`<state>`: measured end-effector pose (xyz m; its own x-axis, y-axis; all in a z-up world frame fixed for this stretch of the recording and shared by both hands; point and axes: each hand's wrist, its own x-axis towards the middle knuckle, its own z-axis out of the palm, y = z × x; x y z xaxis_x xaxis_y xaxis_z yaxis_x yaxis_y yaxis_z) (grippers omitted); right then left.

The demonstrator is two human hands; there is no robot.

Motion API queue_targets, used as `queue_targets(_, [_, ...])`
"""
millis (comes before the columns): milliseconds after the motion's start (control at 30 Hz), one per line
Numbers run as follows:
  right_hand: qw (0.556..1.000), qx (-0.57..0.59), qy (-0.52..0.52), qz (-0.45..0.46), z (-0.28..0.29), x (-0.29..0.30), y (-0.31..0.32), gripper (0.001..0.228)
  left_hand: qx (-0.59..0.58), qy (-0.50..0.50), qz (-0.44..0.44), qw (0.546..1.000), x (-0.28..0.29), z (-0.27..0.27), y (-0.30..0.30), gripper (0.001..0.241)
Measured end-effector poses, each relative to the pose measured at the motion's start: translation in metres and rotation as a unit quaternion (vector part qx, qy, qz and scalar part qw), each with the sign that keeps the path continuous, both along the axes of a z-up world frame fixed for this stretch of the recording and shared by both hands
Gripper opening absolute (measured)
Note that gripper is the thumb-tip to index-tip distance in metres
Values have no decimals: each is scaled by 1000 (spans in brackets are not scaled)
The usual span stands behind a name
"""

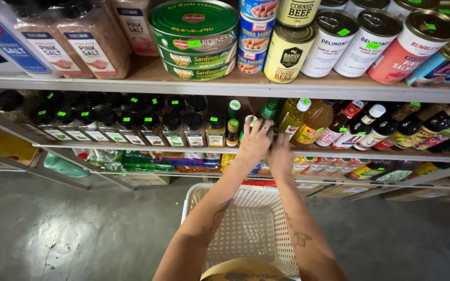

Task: The recorder uses a cloth to wipe down various bottles and jars of grocery items on store shelves and places some into a shopping basket.

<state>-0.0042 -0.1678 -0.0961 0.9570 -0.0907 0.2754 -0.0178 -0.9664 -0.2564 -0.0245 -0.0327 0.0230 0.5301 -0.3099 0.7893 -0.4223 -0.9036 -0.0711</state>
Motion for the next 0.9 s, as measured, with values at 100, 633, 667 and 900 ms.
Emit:
queue_targets(100, [997,-7,-77,26,39,-40,-9,71,-49,149,-62,986,-26,7,19,38])
queue_targets(633, [887,458,-12,64,175,-211,53,40,-783,416,-237,397,-111,-54,18,79])
queue_targets(667, [904,394,93,136,136,-216,54,20,-829,411,-211,315,-95,-106,18,84])
queue_targets(900, [875,452,-150,91,152,-193,85,54,-610,588,28,530,-183,29,30,93])
